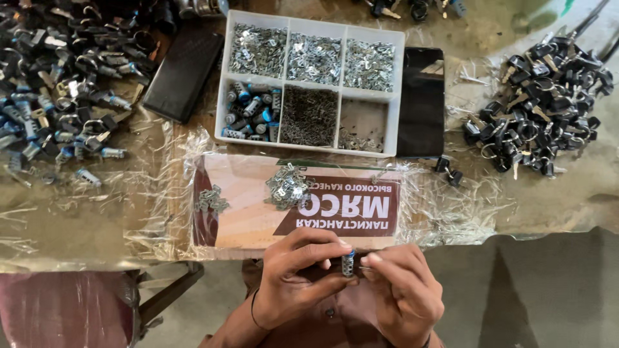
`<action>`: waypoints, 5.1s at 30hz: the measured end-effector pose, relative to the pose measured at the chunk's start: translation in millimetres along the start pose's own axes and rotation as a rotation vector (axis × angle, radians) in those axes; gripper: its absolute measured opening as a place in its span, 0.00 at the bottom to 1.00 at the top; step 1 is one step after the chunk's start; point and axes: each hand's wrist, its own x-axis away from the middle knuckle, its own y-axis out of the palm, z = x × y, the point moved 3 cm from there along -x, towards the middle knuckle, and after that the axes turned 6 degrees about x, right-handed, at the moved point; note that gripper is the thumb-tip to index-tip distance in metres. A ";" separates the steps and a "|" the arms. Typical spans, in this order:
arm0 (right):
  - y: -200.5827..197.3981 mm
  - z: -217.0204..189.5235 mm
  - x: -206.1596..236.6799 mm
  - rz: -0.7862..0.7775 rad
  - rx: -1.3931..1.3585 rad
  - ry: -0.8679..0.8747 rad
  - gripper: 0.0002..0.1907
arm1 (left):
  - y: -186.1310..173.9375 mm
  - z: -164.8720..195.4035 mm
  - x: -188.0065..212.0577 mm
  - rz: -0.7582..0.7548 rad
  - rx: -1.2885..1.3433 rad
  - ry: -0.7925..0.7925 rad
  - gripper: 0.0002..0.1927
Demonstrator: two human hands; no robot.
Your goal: The person sits at a workbench covered with lock cylinders and small metal parts. They pick tiny components such as springs and pins from a compartment tray, insert them by hand into lock bodies one at a time, and place finished locks into an orange basket.
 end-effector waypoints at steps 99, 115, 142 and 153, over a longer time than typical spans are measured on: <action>26.2 37.3 33.0 -0.292 -0.729 0.377 0.08 | -11.3 -22.1 20.1 0.126 0.070 -0.035 0.23; 11.9 25.8 29.8 -0.091 -0.746 0.388 0.08 | -6.0 -2.1 9.3 0.079 -0.023 0.018 0.23; 33.6 28.0 -9.7 -0.491 0.531 -0.204 0.32 | -32.9 -7.6 17.0 0.225 -0.107 0.033 0.22; 4.5 21.8 21.3 -0.037 -0.124 -0.086 0.13 | -11.1 -5.8 11.5 0.083 -0.079 0.052 0.22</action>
